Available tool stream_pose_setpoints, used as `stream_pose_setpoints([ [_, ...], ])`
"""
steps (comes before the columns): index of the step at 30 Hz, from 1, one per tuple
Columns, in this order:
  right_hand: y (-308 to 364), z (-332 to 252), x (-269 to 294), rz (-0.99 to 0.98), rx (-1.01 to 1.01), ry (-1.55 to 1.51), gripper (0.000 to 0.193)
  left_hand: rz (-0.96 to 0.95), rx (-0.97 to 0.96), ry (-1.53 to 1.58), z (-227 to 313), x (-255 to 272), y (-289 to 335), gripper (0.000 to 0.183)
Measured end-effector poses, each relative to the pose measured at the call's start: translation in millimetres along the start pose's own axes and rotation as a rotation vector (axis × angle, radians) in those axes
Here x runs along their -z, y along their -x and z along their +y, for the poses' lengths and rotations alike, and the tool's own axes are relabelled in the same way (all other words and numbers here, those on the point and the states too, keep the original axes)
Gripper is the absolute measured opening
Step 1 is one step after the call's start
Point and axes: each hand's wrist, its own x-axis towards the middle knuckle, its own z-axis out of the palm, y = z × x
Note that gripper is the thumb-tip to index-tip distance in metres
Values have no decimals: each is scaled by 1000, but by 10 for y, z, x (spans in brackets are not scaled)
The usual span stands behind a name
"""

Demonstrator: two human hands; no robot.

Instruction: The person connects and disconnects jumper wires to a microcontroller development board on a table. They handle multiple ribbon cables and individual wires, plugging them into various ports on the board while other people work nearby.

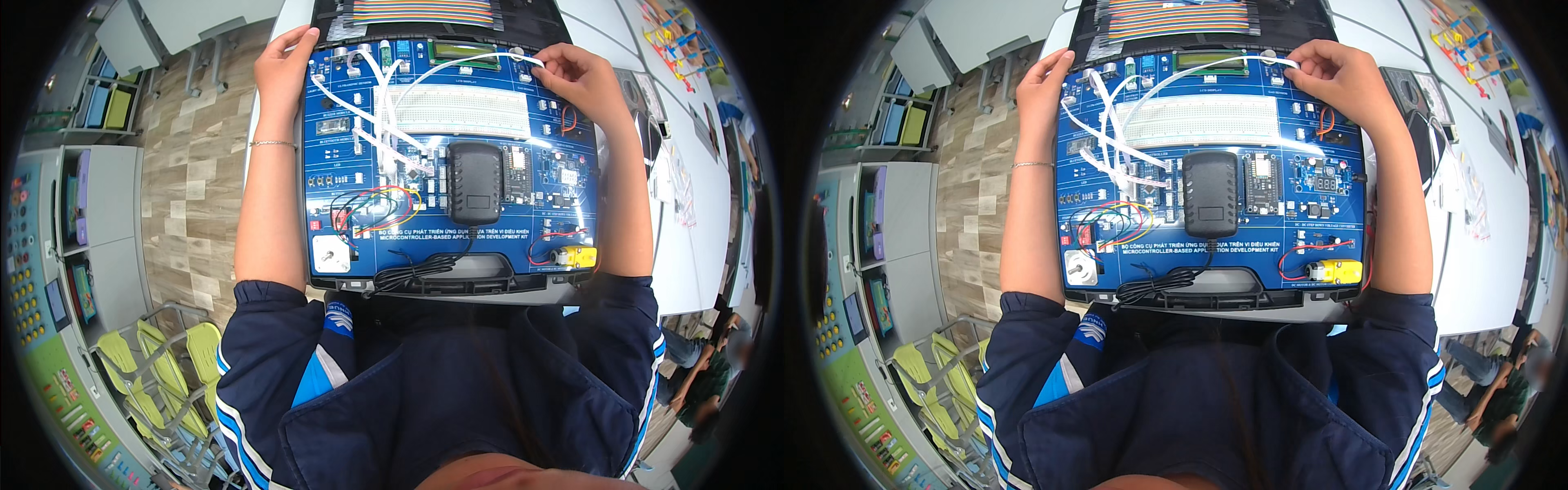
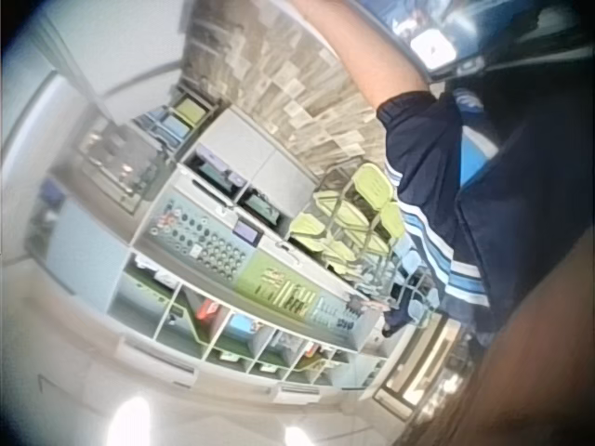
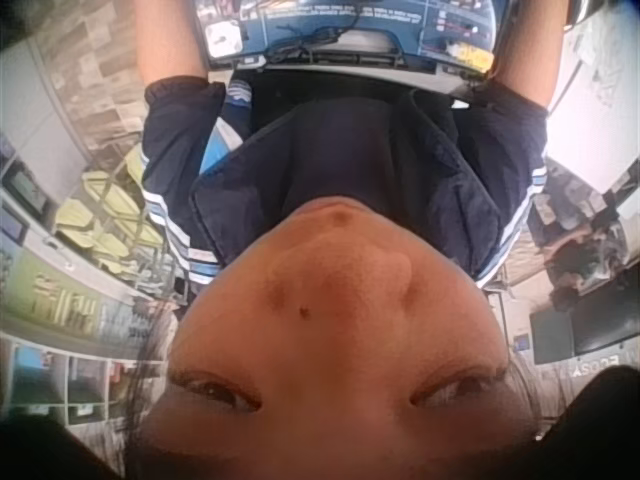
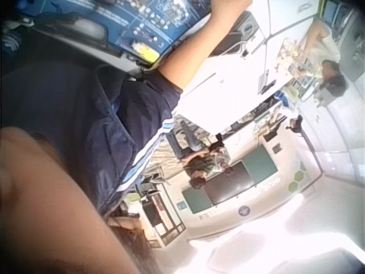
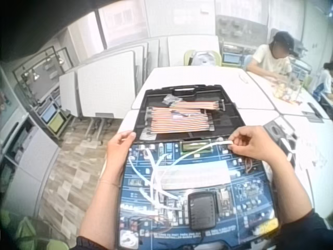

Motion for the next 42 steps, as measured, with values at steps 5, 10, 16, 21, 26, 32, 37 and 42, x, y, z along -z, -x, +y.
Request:
stream_pose_setpoints([
  [5, 2, 17, 3, 1, 8, -12, 20, 2, 1, 7, 15, -13, 10, 36],
  [10, 2, -14, 3, -4, 6, -14, 20, 4, 14, 25, 25, -13, 18, 37],
  [16, 0, -7, 4, -9, -3, -14, 19, -2, -4, 19, -13, 0, -2, 38],
  [21, 9, 7, 15, -21, -19, -24, 20, 2, -7, 2, -53, 8, -23, 36],
  [26, 168, -445, 302, 30, 201, 137, 23, -6, -21, 9, -76, -7, -46, 36],
  [32, 443, -1232, -32, -137, 482, -34, 20, 16, 7, -15, -44, -9, -4, 35],
  [37, 553, -1513, -379, -259, 436, 43, 14, -16, -10, 41, -164, 40, -105, 35],
  [42, 578, -1593, -531, -203, 376, 135, 10, -17, 3, 52, -182, 33, -109, 35],
])
